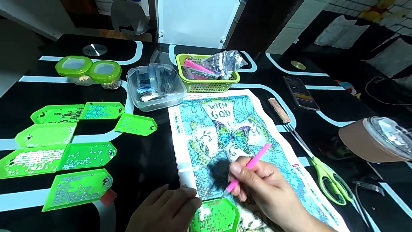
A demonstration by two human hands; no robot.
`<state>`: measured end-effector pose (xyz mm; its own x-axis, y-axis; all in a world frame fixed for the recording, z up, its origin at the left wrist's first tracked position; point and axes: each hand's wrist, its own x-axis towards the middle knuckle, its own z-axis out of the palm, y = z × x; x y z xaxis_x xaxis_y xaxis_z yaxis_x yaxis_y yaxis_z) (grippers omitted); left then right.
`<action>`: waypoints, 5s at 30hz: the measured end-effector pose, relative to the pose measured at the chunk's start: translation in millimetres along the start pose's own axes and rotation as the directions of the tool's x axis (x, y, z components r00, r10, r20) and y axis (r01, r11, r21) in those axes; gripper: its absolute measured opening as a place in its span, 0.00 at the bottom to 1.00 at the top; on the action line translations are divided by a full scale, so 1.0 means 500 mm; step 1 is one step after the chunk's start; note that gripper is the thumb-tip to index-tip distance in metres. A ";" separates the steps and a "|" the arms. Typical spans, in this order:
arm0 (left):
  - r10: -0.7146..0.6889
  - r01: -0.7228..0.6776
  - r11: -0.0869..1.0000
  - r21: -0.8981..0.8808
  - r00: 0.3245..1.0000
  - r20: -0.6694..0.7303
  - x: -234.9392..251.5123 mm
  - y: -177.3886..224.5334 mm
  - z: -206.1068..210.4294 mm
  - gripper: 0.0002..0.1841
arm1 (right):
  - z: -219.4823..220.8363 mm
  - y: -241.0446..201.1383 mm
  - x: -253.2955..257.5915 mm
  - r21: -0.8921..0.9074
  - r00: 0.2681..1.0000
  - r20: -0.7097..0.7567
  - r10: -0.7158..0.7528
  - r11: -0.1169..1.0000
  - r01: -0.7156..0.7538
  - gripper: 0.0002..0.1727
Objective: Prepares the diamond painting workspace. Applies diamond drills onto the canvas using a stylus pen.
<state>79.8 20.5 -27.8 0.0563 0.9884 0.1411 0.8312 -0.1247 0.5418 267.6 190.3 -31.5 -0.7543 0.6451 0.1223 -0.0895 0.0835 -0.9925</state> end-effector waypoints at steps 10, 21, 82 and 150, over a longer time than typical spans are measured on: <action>-0.011 0.013 0.999 -0.041 0.998 0.056 0.003 0.003 -0.012 0.23 | -0.046 0.031 0.009 -0.133 0.991 -0.119 -0.063 0.990 0.047 0.14; -0.023 0.028 0.998 -0.054 0.997 0.079 0.002 0.004 -0.016 0.25 | -0.055 0.049 0.000 -0.268 0.972 -0.001 -0.236 0.936 0.227 0.15; -0.010 0.012 0.999 -0.036 0.999 0.037 0.000 0.005 -0.013 0.23 | -0.029 0.050 0.013 -0.391 0.953 0.053 -0.297 0.872 0.294 0.15; -0.002 0.002 1.000 -0.018 1.000 0.021 0.000 0.003 -0.006 0.22 | -0.020 0.045 0.010 -0.328 0.966 -0.046 -0.253 0.918 0.225 0.15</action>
<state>79.2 20.2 -24.3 0.0660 0.9902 0.1230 0.8216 -0.1239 0.5565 268.0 203.1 -53.4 -0.6764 0.6371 0.3695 -0.0384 0.4705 -0.8816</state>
